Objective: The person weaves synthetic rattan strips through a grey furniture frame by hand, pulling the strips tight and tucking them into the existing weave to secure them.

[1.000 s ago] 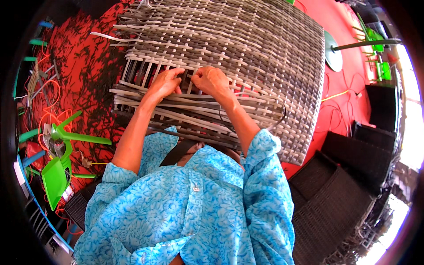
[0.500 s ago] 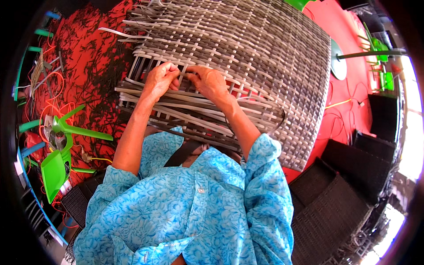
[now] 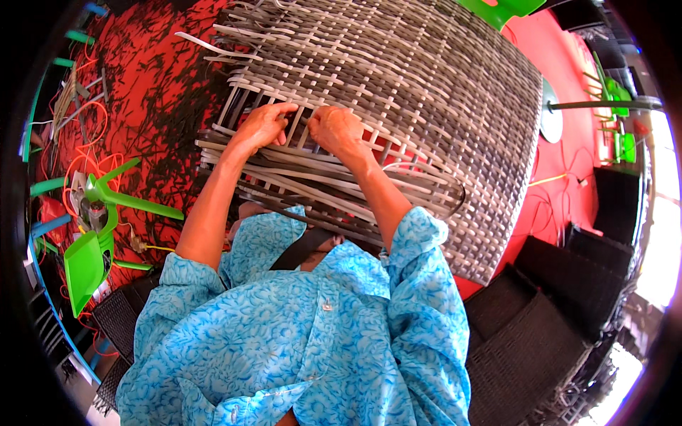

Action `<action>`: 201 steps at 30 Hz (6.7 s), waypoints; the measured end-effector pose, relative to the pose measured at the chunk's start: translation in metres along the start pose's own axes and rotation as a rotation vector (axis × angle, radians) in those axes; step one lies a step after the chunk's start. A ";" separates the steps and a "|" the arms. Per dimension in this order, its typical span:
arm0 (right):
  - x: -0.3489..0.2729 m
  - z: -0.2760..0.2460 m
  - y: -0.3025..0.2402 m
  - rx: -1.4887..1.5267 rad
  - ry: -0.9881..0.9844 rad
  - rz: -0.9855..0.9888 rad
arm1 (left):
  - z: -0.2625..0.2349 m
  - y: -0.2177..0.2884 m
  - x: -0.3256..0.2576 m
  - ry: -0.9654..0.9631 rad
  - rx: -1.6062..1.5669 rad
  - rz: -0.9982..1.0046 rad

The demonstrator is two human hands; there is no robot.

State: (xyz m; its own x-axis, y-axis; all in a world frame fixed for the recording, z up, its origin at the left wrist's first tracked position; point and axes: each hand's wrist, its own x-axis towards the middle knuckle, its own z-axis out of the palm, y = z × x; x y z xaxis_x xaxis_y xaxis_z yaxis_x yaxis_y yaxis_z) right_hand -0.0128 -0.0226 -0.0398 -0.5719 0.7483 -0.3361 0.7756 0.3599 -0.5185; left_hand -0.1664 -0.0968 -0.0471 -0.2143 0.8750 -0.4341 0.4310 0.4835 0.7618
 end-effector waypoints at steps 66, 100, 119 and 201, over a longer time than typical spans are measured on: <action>0.062 0.040 -0.060 0.351 -0.172 -0.027 | -0.064 -0.046 -0.009 0.308 0.106 -0.078; -0.144 -0.002 0.034 -0.029 0.409 -0.383 | -0.358 -0.168 0.014 0.748 -0.914 0.307; -0.205 -0.017 0.125 0.108 0.747 0.033 | -0.102 -0.112 0.025 0.216 -0.047 0.184; -0.158 -0.096 0.200 0.531 0.364 0.134 | 0.162 0.150 0.020 -0.266 0.649 0.862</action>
State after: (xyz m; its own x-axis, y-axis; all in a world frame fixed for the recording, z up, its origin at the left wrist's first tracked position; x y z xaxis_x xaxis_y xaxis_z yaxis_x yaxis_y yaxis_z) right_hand 0.2581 -0.0153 -0.0142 -0.2808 0.9417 -0.1853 0.5434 -0.0031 -0.8394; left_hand 0.0361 -0.0109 -0.0193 0.5390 0.8418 -0.0291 0.7392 -0.4561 0.4955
